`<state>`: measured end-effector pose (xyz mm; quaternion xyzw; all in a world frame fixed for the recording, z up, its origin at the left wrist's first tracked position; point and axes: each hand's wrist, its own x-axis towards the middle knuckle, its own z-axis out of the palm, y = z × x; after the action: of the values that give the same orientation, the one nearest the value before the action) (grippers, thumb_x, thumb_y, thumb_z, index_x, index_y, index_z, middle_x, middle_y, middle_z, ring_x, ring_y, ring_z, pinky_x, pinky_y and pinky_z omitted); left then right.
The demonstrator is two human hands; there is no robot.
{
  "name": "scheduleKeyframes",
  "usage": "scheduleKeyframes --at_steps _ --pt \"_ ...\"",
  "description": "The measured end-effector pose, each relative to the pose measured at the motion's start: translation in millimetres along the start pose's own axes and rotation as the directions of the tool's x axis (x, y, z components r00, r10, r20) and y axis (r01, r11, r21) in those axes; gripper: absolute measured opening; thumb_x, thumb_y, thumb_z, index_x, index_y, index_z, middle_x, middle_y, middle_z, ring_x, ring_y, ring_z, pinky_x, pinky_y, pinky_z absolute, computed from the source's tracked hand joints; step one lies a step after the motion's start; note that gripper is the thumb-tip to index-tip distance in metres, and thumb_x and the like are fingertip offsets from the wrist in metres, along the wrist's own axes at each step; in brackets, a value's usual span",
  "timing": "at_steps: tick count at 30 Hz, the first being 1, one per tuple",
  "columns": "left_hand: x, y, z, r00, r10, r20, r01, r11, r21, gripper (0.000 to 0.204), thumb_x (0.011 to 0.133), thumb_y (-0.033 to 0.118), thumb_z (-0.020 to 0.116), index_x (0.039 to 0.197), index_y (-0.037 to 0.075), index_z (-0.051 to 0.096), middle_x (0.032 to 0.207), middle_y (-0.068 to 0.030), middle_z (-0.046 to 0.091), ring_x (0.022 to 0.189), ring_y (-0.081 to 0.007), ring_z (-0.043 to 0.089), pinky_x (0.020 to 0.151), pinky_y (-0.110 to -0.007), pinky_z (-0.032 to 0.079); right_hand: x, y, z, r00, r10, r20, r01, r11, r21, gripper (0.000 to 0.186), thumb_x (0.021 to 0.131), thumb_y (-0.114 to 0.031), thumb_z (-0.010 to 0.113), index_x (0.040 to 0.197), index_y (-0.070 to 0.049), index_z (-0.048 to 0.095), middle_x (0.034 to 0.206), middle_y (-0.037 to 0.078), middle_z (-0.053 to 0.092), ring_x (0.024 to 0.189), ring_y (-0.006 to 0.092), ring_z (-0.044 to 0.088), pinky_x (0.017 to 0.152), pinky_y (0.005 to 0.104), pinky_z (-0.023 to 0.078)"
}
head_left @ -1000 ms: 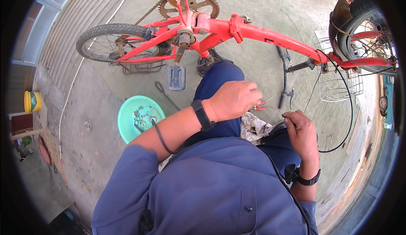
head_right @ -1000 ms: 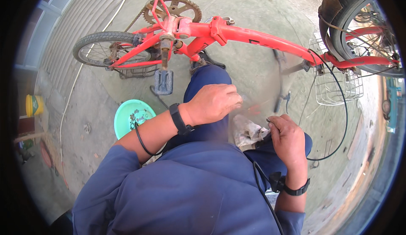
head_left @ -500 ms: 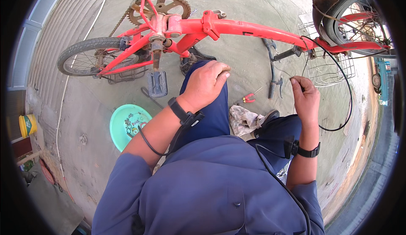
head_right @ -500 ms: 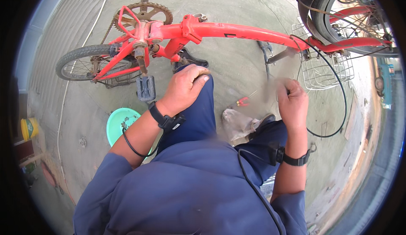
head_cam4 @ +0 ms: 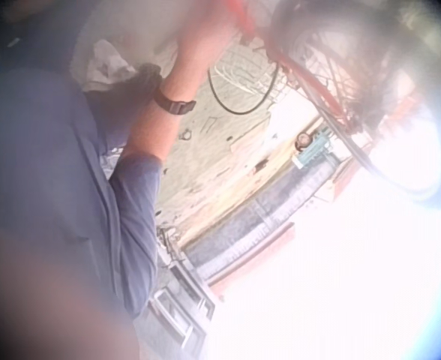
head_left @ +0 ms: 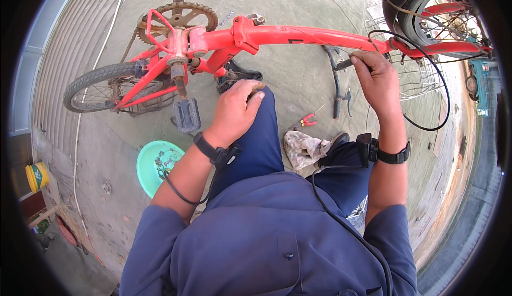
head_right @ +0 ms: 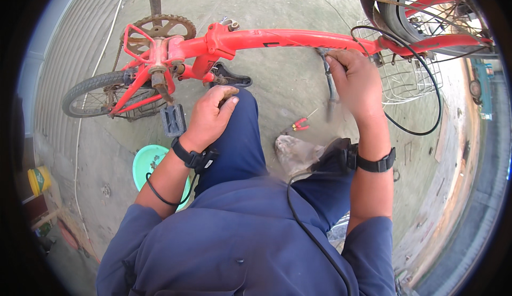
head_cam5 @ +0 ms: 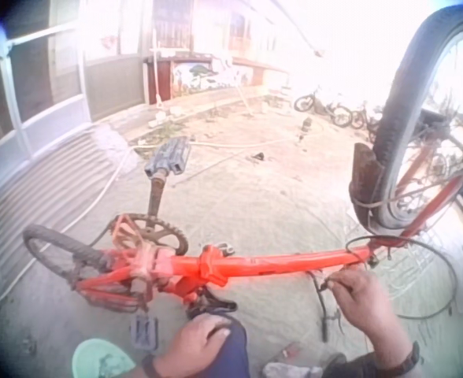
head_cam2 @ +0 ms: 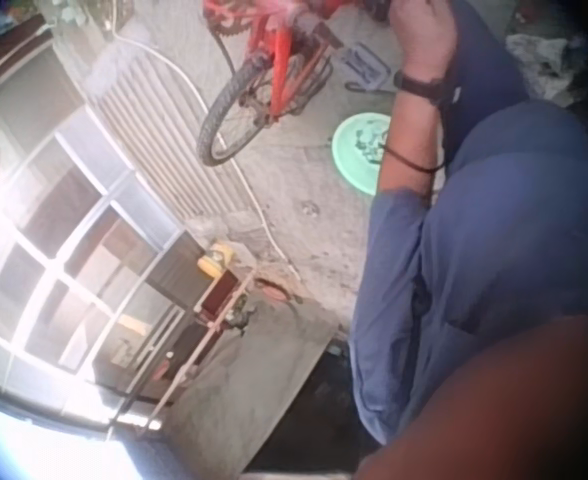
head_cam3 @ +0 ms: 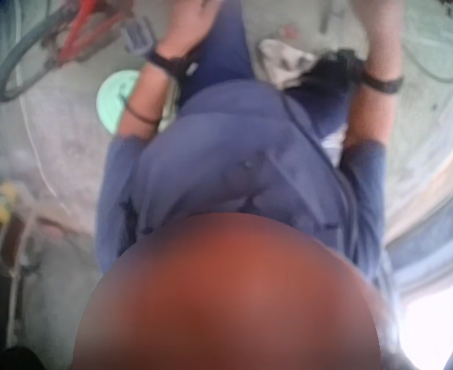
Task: The person routes a brake cable along the frame of a red bicycle, threads it through the brake caliper, and uses pliers to crimp a ferrule onto the cable end. The person then pulls the cable taut and secures it near the rear wheel.
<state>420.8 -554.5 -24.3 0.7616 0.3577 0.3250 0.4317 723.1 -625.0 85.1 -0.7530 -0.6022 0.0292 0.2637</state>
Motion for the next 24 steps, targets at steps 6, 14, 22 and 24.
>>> scheduleKeyframes --at_steps 6,14,22,24 --pt "1 -3 -5 1.0 -0.021 0.018 0.021 1.0 0.021 0.021 0.097 0.012 0.066 0.113 -0.001 0.068 0.108 -0.0164 0.071 0.098 -0.0296 0.07 0.086 -0.037 0.055 10 9 1 0.998 -0.032 0.054 0.032 0.999 -0.006 0.019 0.095 -0.02 0.07 0.106 -0.006 0.076 0.098 0.014 0.073 0.09 0.0323 0.07 0.078 0.0386 0.054" --pt "3 -7 -7 0.999 -0.028 0.023 0.027 0.999 0.045 0.022 0.097 0.012 0.068 0.114 -0.002 0.068 0.108 -0.0157 0.071 0.096 -0.0259 0.071 0.086 -0.034 0.055 17 18 -1 0.994 -0.078 0.077 0.072 0.995 0.072 0.016 0.095 -0.011 0.071 0.107 -0.002 0.074 0.096 0.012 0.073 0.087 0.0238 0.07 0.079 0.0332 0.053" --pt "6 -6 -8 1.0 -0.003 0.009 0.002 0.998 0.07 0.021 0.098 0.012 0.067 0.114 -0.002 0.068 0.107 -0.0159 0.072 0.096 -0.0262 0.071 0.085 -0.034 0.056 22 22 5 0.997 -0.075 0.029 0.072 0.992 0.102 0.014 0.094 -0.013 0.071 0.104 -0.004 0.076 0.089 0.011 0.069 0.078 0.0258 0.066 0.071 0.0344 0.052" --pt "6 -6 -8 1.0 -0.016 -0.002 0.016 0.998 0.059 0.02 0.097 0.013 0.067 0.111 0.0 0.069 0.106 -0.0167 0.072 0.098 -0.033 0.07 0.086 -0.04 0.055 23 24 4 0.998 -0.045 0.031 0.041 0.993 0.109 0.014 0.093 -0.013 0.072 0.104 -0.005 0.076 0.089 0.01 0.07 0.078 0.0257 0.066 0.071 0.0342 0.052"
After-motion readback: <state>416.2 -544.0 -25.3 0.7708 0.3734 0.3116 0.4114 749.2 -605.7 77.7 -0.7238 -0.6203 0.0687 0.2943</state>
